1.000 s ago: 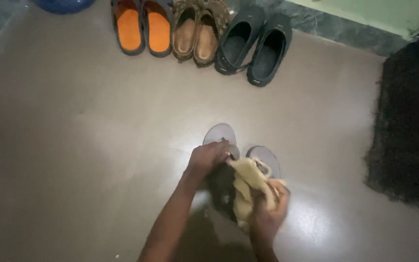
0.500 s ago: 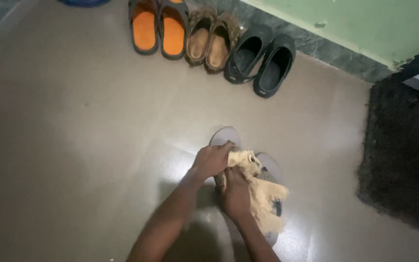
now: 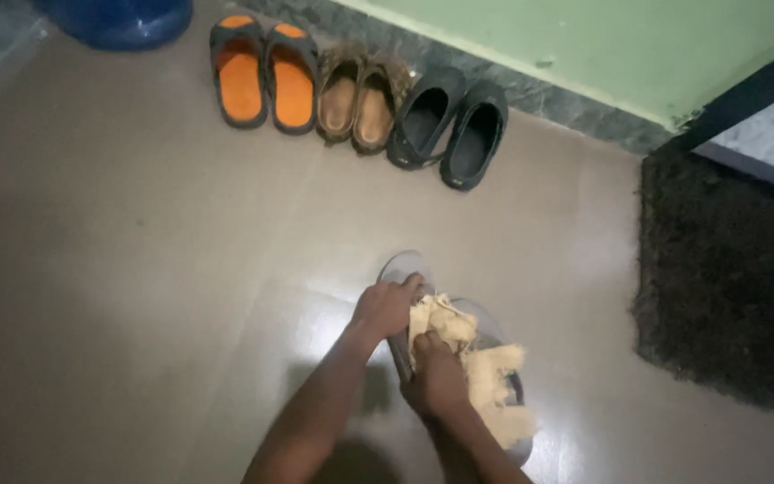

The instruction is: Cleaning and wiping a pair of gray sandals with a cloth.

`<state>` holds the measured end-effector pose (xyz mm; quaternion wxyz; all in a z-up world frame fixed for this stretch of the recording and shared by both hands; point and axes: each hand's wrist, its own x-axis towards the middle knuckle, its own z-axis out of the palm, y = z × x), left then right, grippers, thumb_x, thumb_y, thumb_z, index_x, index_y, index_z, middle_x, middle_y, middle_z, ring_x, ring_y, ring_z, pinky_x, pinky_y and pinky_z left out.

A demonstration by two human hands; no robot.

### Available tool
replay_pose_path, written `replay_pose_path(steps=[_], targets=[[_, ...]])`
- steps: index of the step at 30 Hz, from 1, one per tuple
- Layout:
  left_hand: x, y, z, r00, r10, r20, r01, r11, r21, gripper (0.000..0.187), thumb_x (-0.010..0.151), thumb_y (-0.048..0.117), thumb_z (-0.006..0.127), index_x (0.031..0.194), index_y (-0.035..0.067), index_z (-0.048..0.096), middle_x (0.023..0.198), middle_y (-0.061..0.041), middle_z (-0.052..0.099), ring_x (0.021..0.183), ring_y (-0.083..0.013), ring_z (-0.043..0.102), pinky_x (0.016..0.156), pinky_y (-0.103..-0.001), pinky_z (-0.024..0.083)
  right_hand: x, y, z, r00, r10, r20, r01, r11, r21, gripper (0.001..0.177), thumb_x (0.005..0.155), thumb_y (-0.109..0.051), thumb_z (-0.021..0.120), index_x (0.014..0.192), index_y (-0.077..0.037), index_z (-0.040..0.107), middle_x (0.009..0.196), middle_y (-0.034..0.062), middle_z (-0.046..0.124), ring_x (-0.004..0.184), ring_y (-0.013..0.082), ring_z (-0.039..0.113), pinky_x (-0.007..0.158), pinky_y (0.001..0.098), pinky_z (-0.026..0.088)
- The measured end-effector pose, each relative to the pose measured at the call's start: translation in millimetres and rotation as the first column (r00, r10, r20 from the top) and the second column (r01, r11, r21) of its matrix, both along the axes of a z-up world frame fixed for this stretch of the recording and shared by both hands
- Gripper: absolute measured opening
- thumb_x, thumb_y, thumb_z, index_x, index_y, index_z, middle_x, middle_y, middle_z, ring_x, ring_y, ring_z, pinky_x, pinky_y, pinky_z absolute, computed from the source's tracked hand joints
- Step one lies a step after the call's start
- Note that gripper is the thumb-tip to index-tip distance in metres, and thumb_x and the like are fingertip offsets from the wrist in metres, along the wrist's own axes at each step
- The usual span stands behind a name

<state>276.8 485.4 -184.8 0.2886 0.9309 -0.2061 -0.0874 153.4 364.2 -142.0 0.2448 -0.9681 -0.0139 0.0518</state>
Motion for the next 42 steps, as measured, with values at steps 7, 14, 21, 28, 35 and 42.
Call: replay_pose_path(steps=[7,14,21,28,35,42], targets=[[-2.9,-6.6,3.4,1.000,0.029,-0.007,-0.029,0.999,0.018,0.032,0.101,0.031,0.049,0.127,0.013,0.055,0.096,-0.020,0.075,0.091,-0.0412,0.072,0.081,-0.053,0.057,-31.0,-21.0,22.8,0.950,0.070,-0.306,-0.086,0.996,-0.038,0.035,0.066,-0.015,0.082,0.088,-0.003,0.057,0.101,0.0166,0.061,0.093,0.0417,0.064,0.081,0.0511,0.053],[-5.9,-9.7,14.7,0.998,0.033,-0.057,-0.028,0.995,0.093,0.035,0.104,0.031,0.045,0.135,0.015,0.052,0.096,-0.021,0.074,0.091,-0.0416,0.072,0.082,-0.053,0.056,-44.4,-110.9,-69.5,0.846,0.299,-0.441,-0.370,0.925,-0.082,0.017,0.081,-0.018,0.071,0.092,-0.005,0.067,0.101,0.0162,0.069,0.092,0.0326,0.069,0.083,0.0444,0.056],[-14.0,-7.4,-21.2,0.991,0.111,-0.072,-0.114,0.993,-0.041,0.041,0.102,0.039,0.052,0.137,0.018,0.053,0.104,-0.020,0.074,0.099,-0.0411,0.071,0.089,-0.053,0.054,-32.3,-173.5,45.9,0.723,0.281,-0.631,0.038,0.896,0.443,0.024,0.075,-0.001,0.064,0.096,-0.007,0.074,0.090,0.0053,0.075,0.083,0.0165,0.070,0.074,0.0299,0.057],[-13.9,-0.1,25.4,0.975,0.178,-0.134,-0.195,0.971,-0.135,0.059,0.084,0.045,0.066,0.138,0.021,0.057,0.120,-0.013,0.069,0.111,-0.0357,0.065,0.094,-0.049,0.050,-17.7,-98.3,63.6,0.993,-0.076,-0.091,0.112,0.860,0.498,0.039,0.079,0.008,0.055,0.111,-0.009,0.069,0.097,0.0101,0.071,0.081,0.0246,0.064,0.071,0.0373,0.052],[9.1,0.0,-33.4,0.987,0.132,0.091,-0.128,0.991,-0.049,0.031,0.100,0.032,0.055,0.116,0.017,0.077,0.125,-0.013,0.073,0.118,-0.0336,0.067,0.109,-0.045,0.051,5.6,-24.2,-16.4,1.000,0.003,0.022,-0.004,0.998,0.057,0.059,0.085,0.002,0.054,0.141,-0.016,0.056,0.159,0.0181,0.042,0.122,0.0419,0.060,0.100,0.0502,0.049],[3.6,4.2,-31.0,0.969,0.171,0.180,-0.141,0.976,-0.167,0.033,0.096,0.020,0.054,0.123,0.007,0.068,0.129,-0.013,0.064,0.120,-0.0316,0.058,0.099,-0.045,0.049,34.2,-28.3,-33.3,0.813,0.521,0.262,-0.491,0.854,-0.173,0.064,0.076,-0.002,0.061,0.137,0.010,0.047,0.143,0.0374,0.044,0.130,0.0586,0.044,0.105,0.0532,0.044]])
